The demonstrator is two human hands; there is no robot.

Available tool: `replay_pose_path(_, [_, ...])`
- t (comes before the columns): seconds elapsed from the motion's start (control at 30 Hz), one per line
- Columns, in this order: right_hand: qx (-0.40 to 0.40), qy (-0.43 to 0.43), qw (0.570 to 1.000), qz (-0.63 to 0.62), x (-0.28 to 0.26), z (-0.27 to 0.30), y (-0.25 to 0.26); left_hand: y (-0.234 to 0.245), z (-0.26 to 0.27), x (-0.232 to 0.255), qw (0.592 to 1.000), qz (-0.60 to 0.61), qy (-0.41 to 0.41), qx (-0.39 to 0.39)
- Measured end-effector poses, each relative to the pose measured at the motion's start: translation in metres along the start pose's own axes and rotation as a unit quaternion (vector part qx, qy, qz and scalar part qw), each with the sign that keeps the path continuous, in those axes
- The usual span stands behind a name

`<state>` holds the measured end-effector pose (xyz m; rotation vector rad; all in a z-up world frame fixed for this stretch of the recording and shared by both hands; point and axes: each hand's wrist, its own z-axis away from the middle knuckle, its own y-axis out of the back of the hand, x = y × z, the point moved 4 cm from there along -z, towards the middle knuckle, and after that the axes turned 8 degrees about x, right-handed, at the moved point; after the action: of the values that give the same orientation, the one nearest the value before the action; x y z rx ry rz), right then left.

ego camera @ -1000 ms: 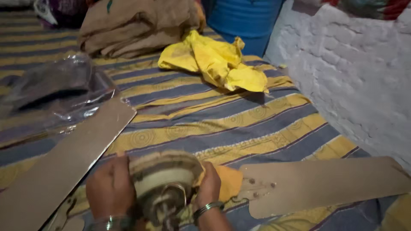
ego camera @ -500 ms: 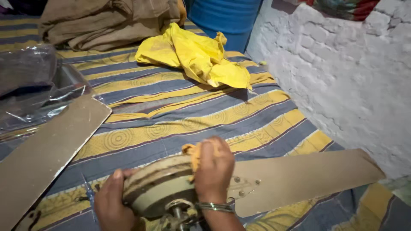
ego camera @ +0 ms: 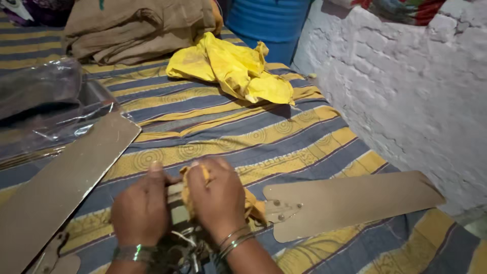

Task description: The person uses a screwdriver to tighten screws on a ceiling fan motor housing, then wipes the housing with a yellow cloth. The person handles the motor housing and fan blades on a bed.

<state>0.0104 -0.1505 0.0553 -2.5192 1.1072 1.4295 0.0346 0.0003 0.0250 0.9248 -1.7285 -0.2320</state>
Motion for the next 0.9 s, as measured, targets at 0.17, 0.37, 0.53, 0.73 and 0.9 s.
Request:
replay_pose_path(0.17, [0.018,-0.057,0.998,-0.028,0.062,0.007,0.000,-0.007,0.002,0.013,1.000,-0.008,-0.004,-0.009])
replay_pose_path(0.37, [-0.031,-0.328,0.909,-0.257,0.124,0.018,0.004,0.003,0.004,0.013,1.000,-0.008,0.016,0.013])
replay_pose_path(0.53, [-0.066,-0.147,0.987,0.011,0.050,0.004,0.009,-0.002,0.001,-0.002,0.999,-0.050,0.011,0.016])
replay_pose_path(0.73, [-0.022,0.116,0.988,0.095,-0.047,0.019,-0.010,-0.014,-0.017,-0.022,0.995,-0.093,0.008,-0.047])
replay_pose_path(0.9, [-0.017,0.020,0.998,0.062,0.017,0.003,-0.006,-0.014,-0.014,-0.017,0.999,-0.047,-0.004,-0.014])
